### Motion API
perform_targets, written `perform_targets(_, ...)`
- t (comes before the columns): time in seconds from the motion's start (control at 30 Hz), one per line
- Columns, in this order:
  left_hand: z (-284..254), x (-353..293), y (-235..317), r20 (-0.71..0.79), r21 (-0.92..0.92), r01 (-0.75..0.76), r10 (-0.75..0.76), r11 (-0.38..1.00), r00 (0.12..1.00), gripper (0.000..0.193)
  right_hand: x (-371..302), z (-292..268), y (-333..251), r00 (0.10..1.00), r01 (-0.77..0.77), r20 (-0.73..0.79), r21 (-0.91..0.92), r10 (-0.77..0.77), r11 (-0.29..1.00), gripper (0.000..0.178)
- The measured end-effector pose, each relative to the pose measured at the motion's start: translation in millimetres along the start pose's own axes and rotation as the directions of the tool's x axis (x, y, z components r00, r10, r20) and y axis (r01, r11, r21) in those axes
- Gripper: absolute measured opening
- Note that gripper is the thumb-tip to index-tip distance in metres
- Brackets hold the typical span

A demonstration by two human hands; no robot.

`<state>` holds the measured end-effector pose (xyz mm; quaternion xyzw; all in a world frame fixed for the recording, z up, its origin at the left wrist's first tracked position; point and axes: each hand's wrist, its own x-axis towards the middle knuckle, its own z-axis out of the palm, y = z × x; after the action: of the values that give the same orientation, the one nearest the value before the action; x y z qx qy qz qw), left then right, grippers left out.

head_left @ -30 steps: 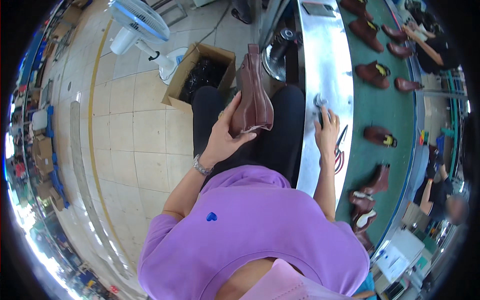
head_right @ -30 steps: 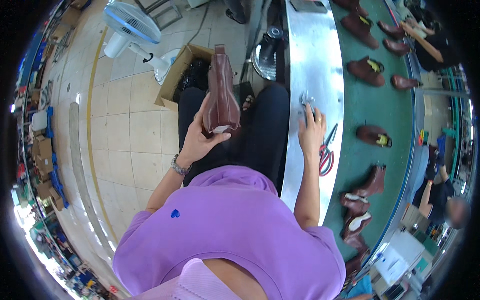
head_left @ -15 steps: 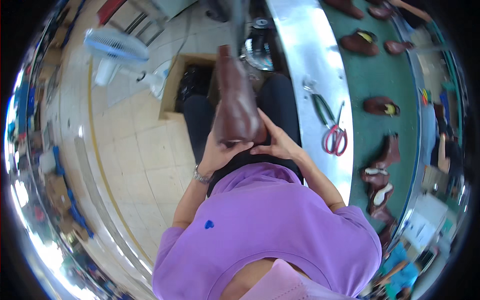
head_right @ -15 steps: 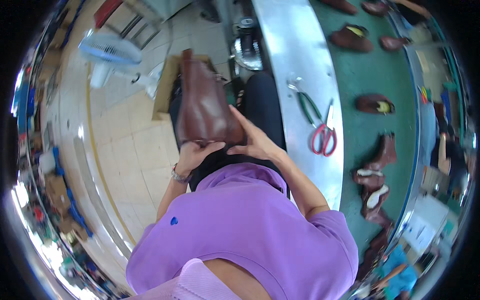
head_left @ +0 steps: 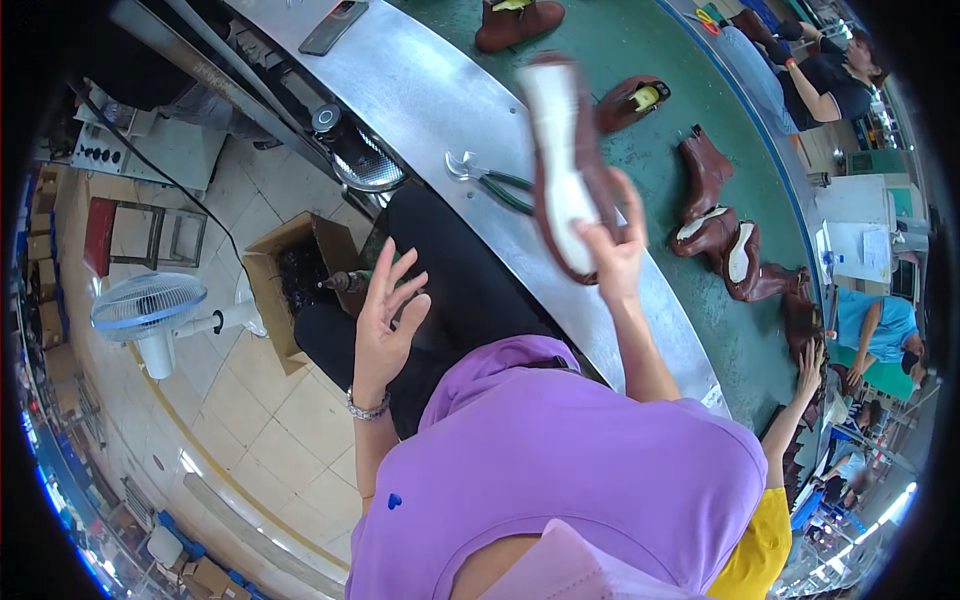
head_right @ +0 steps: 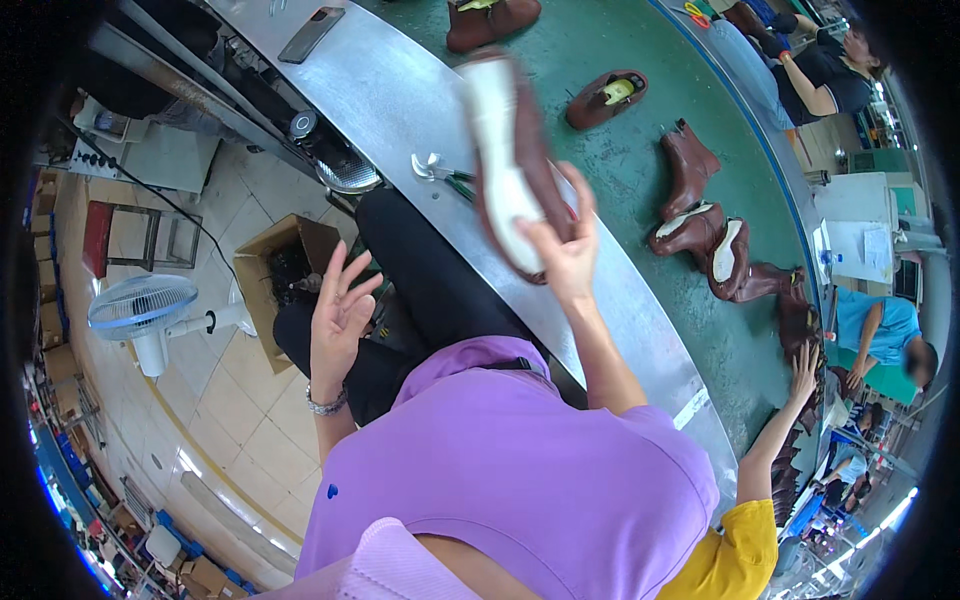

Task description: The person processes shoes along an assembly line, using scissors, pliers, and a hand tool to trim threads, remove fasteners, and smooth the sole edges before placing the shoes onto the conveyor belt.

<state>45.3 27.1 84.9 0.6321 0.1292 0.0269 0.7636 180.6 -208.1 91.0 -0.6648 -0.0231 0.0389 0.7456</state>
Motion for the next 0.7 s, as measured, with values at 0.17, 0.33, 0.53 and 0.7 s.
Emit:
perform_targets(0.17, -9.1, -13.9, -23.9, -0.004, 0.043, 0.167, -0.167, 0.985, 0.986, 0.054, 50.2, -60.7, -7.3, 0.839, 0.126, -0.432, -0.437, -0.331, 0.891, 0.063)
perform_targets(0.33, -11.8, -17.4, -28.8, -0.001, 0.047, 0.198, -0.198, 0.979, 0.980, 0.051, 102.8, -135.7, 27.9, 0.847, -0.221, -0.449, -0.784, -0.284, 0.580, 0.066)
perform_targets(0.53, -8.0, -10.7, -26.3, -0.003, 0.189, 0.168, -0.171, 0.968, 0.985, 0.048, 148.5, -101.9, 35.6, 0.938, -0.026, -0.193, -0.867, -0.287, 0.498, 0.058)
perform_targets(0.7, -6.1, -17.0, -33.7, -0.020, 0.232, 0.120, -0.119, 0.965, 0.993, 0.046, 184.4, -87.3, 65.2, 0.952, -0.030, -0.143, -0.924, -0.272, 0.382, 0.037)
